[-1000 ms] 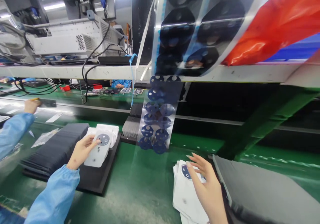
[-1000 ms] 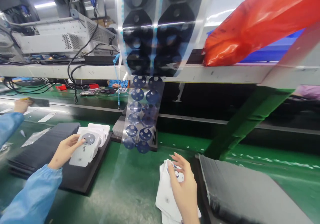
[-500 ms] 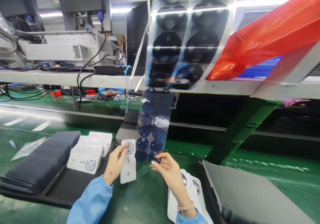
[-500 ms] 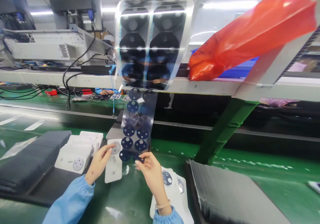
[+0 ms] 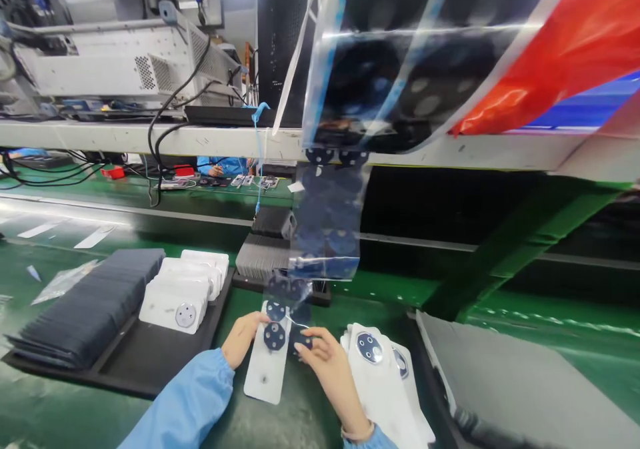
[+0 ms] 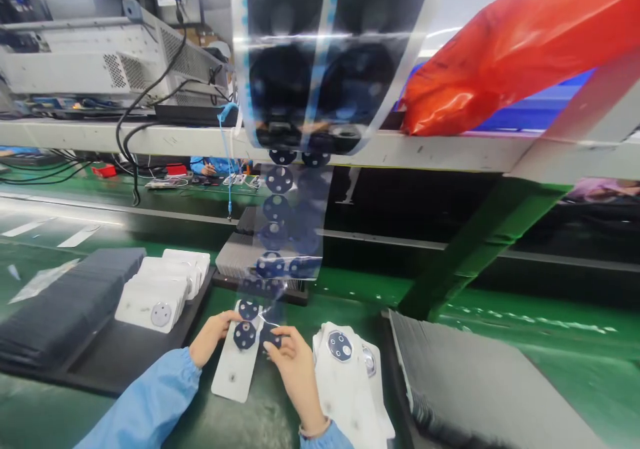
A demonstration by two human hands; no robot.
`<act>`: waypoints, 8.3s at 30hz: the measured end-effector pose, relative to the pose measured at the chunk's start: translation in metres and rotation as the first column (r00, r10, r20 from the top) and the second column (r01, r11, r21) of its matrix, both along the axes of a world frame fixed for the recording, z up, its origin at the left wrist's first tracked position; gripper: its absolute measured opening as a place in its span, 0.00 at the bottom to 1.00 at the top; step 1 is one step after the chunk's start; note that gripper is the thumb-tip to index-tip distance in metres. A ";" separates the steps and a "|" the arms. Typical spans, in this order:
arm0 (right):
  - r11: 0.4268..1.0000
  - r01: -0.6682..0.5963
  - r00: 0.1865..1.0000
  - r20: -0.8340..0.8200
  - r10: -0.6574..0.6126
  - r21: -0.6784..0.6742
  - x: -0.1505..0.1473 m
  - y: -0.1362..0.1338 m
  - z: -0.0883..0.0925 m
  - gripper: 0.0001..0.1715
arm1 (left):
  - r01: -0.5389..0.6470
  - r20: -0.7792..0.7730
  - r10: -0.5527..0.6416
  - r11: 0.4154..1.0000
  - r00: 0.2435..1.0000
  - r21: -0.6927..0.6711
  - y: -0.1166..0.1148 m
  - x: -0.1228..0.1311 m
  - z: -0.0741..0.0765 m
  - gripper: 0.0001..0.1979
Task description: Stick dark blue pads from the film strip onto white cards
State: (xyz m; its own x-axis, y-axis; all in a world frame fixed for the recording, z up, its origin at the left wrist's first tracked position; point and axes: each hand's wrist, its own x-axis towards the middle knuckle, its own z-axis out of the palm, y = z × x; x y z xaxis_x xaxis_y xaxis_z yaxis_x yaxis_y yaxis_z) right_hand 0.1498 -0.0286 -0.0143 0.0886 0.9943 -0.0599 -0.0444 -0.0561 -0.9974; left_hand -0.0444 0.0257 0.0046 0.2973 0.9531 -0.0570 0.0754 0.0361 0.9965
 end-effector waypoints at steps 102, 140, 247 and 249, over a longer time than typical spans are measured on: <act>0.924 0.160 0.985 -0.116 -0.127 0.348 -0.009 -0.014 0.020 0.12 | -0.670 0.115 0.663 0.707 0.739 0.226 -0.006 0.000 -0.001 0.15; 0.934 0.344 0.939 -0.056 -0.340 0.094 -0.011 -0.017 0.025 0.14 | 0.020 0.153 -0.006 0.995 0.988 -0.094 -0.056 0.037 0.013 0.25; 0.992 -0.021 0.852 0.521 -0.045 0.121 0.043 -0.029 0.048 0.17 | -0.828 0.204 0.897 0.249 0.393 0.502 0.007 -0.106 0.064 0.20; 0.995 -0.060 0.908 0.419 0.020 0.082 0.044 -0.028 0.045 0.20 | -0.804 0.267 0.759 0.551 0.594 0.223 0.007 -0.091 0.064 0.22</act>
State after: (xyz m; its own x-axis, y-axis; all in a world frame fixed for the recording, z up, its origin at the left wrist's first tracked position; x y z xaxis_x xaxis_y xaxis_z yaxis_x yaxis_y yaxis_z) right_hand 0.1942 -0.0566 0.0304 0.0460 0.9969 0.0643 0.3769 0.0423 -0.9253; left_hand -0.1356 0.0325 0.0691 -0.5914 0.7702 0.2388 0.0381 -0.2691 0.9624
